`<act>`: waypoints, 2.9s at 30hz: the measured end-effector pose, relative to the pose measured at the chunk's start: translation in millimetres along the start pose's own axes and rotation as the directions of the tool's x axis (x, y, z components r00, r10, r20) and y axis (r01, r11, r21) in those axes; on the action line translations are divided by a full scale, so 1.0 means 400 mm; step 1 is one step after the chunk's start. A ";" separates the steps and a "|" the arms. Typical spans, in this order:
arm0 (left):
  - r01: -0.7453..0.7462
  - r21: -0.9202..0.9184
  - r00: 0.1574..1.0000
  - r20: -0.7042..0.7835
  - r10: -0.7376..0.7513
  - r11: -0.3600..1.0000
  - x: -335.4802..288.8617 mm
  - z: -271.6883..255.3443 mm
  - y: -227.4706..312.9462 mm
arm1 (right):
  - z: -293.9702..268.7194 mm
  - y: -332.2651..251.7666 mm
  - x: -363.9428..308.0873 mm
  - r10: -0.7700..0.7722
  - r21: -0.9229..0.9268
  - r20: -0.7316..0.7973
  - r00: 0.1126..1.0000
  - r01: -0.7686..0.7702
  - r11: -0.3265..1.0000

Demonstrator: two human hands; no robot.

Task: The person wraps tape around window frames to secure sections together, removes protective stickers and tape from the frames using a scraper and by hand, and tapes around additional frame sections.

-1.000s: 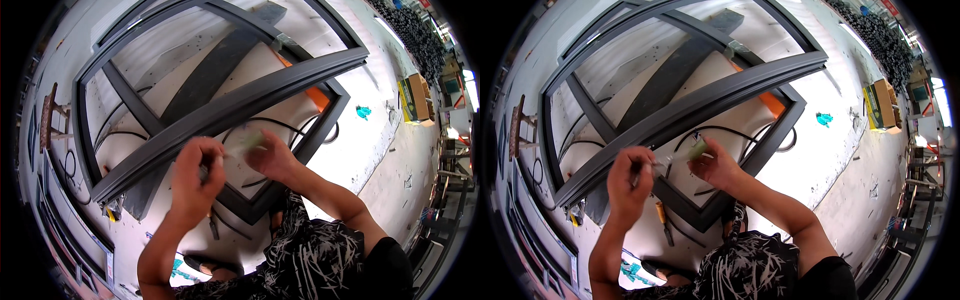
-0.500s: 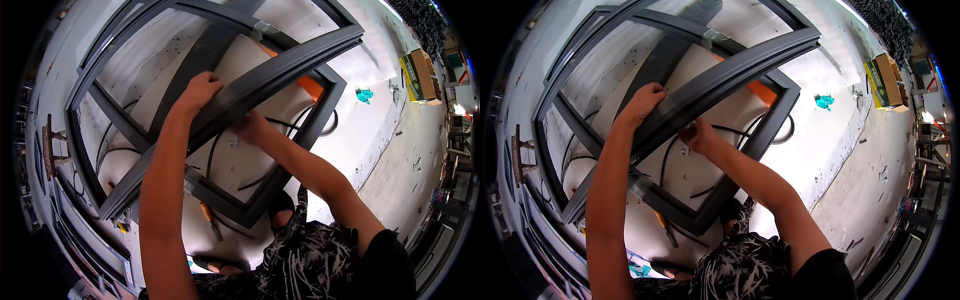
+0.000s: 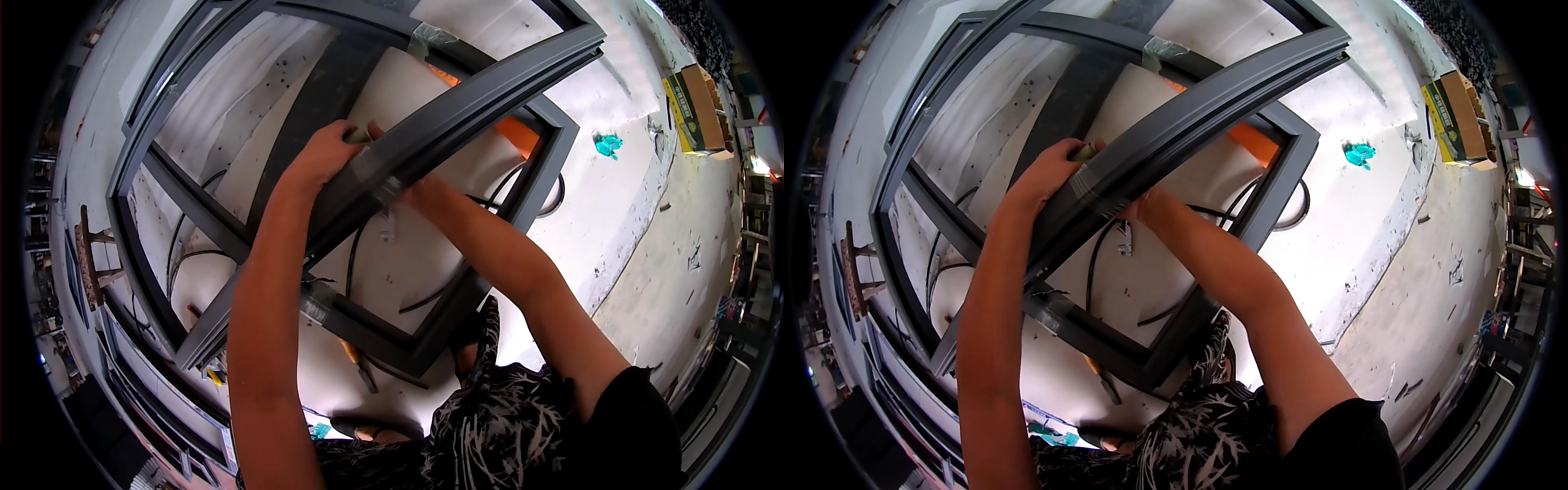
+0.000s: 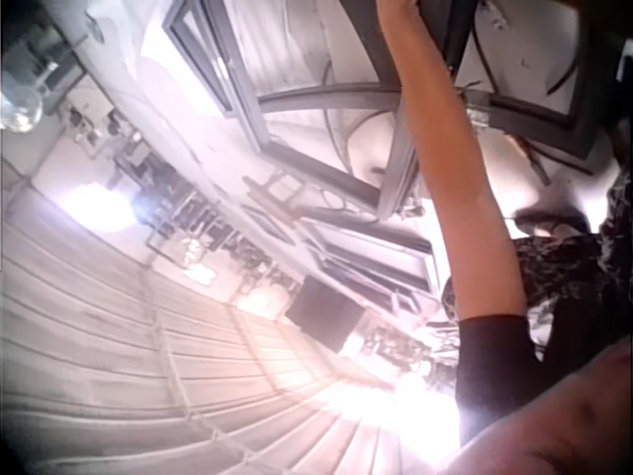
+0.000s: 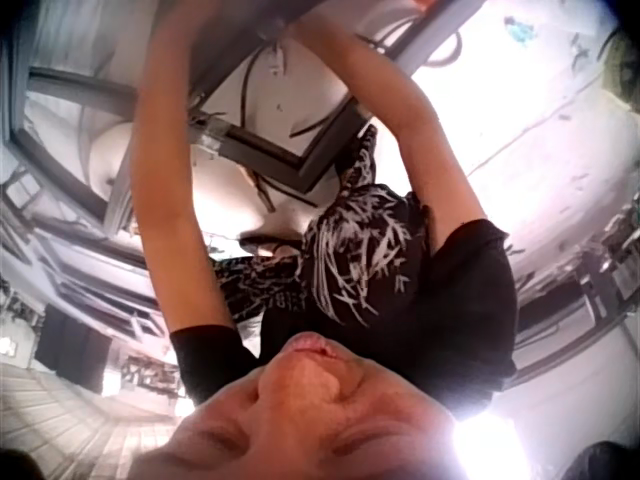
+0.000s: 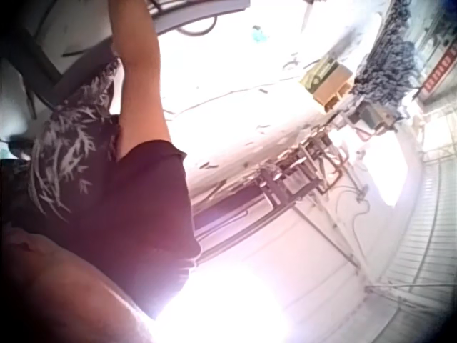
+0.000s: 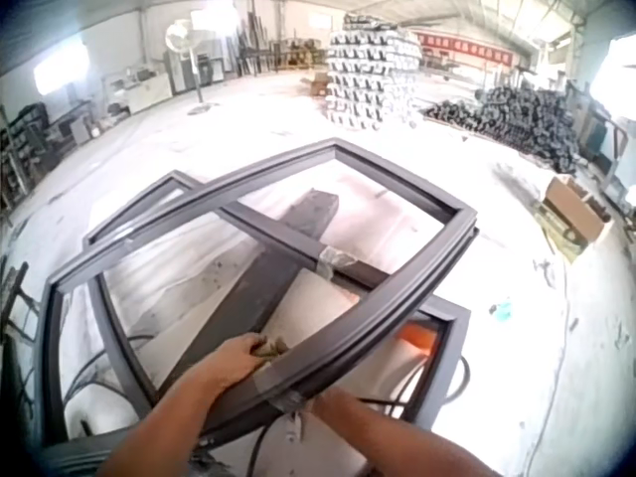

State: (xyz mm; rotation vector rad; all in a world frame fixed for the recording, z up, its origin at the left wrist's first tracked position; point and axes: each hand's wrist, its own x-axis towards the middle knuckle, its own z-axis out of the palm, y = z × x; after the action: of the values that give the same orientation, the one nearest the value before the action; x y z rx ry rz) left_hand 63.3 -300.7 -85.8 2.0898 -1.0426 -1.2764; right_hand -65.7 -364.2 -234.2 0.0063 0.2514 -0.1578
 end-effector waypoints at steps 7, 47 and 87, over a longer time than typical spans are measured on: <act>-0.109 0.078 0.982 -0.145 0.120 0.991 0.025 0.016 -0.054 | 0.247 0.046 -0.359 -0.461 -0.728 -0.586 0.666 -0.183 0.661; -0.408 0.327 0.676 -0.519 0.522 0.853 -0.151 0.046 0.028 | -0.022 0.105 -0.200 -0.100 -0.119 -0.575 0.812 0.038 0.992; -0.310 0.498 0.626 -0.534 0.568 0.810 -0.351 0.260 0.057 | 0.279 0.132 -0.361 -0.023 -0.369 -0.076 0.997 -0.007 0.930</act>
State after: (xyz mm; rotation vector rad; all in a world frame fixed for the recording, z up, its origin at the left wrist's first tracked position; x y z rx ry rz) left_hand -76.4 -202.5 -42.1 2.0674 -1.3826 -0.0336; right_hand -168.0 -292.6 -90.8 -0.3640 0.3575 -0.1167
